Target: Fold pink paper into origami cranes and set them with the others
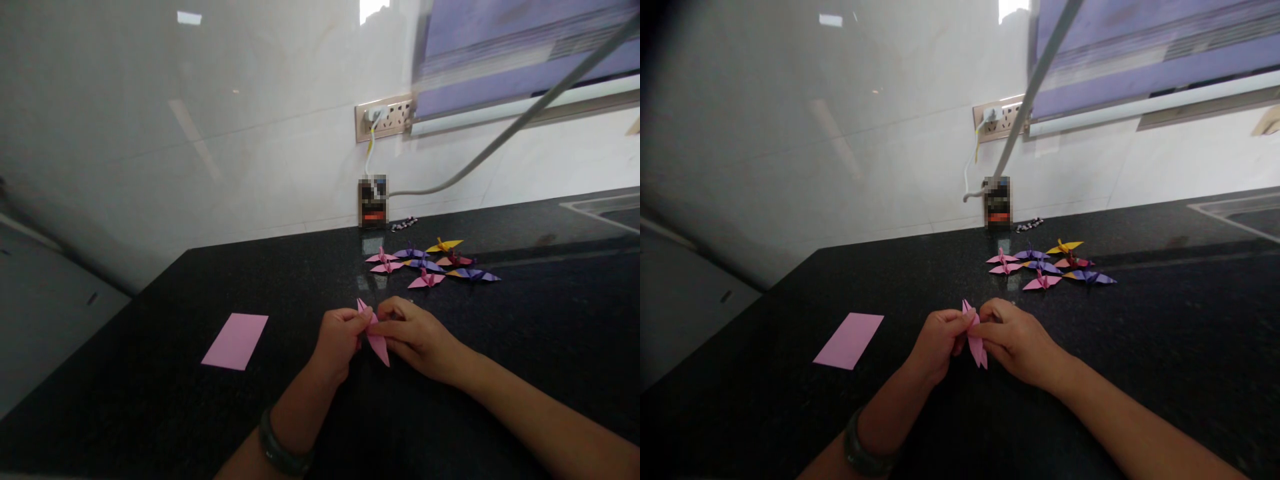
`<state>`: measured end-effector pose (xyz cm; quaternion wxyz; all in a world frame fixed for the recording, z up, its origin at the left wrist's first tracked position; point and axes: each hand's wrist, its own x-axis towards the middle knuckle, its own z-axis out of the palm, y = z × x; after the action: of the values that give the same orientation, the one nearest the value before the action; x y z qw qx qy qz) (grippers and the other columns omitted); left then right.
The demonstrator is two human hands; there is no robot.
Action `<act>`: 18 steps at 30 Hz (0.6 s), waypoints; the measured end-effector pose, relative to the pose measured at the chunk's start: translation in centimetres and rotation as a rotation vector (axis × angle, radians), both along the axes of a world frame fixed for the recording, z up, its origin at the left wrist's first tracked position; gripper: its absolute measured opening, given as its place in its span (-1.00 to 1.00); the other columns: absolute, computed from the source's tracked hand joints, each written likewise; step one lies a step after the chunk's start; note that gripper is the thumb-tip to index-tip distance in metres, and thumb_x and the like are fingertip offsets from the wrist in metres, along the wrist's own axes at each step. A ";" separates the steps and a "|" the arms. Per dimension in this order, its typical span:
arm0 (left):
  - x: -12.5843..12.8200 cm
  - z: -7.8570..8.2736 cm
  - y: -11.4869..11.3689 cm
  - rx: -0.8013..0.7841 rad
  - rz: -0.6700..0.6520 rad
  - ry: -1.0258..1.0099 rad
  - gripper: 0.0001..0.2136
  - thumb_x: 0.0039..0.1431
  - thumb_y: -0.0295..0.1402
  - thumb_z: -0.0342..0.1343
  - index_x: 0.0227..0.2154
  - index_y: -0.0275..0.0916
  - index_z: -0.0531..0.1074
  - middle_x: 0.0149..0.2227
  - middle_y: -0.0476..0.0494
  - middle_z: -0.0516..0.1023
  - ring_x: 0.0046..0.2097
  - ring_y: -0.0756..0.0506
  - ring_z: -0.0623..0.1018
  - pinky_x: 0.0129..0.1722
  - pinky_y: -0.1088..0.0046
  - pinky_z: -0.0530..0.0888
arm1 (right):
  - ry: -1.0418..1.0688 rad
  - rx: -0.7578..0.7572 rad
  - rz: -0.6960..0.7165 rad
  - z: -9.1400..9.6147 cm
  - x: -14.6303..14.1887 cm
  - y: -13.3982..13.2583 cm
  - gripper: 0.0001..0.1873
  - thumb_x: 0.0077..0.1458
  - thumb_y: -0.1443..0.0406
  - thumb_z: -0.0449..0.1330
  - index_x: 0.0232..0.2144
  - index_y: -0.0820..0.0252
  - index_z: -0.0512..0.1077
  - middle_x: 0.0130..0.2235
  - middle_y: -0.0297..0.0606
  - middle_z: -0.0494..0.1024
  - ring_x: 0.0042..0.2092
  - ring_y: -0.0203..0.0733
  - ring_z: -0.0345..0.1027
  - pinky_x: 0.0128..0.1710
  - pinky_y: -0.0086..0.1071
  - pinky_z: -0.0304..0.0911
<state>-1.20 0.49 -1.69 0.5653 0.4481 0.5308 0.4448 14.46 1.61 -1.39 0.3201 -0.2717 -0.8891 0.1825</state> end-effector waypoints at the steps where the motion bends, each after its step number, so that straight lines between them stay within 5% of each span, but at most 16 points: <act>1: 0.0 0.0 0.0 -0.007 -0.014 -0.003 -0.64 -0.15 -0.09 0.07 -0.73 -0.31 0.28 -0.79 0.10 0.12 -0.75 0.14 0.10 -0.76 0.57 -0.04 | 0.001 0.008 0.002 0.0 0.0 0.1 -0.73 -0.02 0.41 0.04 -0.26 0.07 0.41 -0.31 -0.22 0.31 -0.28 -0.24 0.20 -0.33 -0.38 0.18; 12: 0.0 -0.6 -0.1 0.042 -0.111 0.038 -0.64 -0.11 -0.09 0.02 -0.74 -0.31 0.29 -0.77 0.06 0.17 -0.73 0.12 0.14 -0.75 0.57 0.00 | 0.182 -0.356 -0.086 0.2 -0.7 -0.2 -0.80 0.02 0.25 0.06 -0.54 0.22 0.38 -0.48 -0.30 0.33 -0.43 -0.32 0.23 -0.44 -0.46 0.17; 18: -0.1 -0.4 -0.1 0.050 -0.111 0.066 -0.64 -0.09 -0.07 -0.01 -0.69 -0.31 0.32 -0.74 0.03 0.21 -0.72 0.11 0.17 -0.74 0.58 0.04 | 0.208 -0.410 -0.122 0.0 -0.4 0.1 -0.83 -0.02 0.25 0.10 -0.54 0.23 0.37 -0.51 -0.33 0.34 -0.46 -0.33 0.23 -0.47 -0.47 0.15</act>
<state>-1.34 0.41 -2.09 0.5600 0.5052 0.5121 0.4111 14.09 1.68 -1.39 0.3585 -0.3638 -0.7777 0.3665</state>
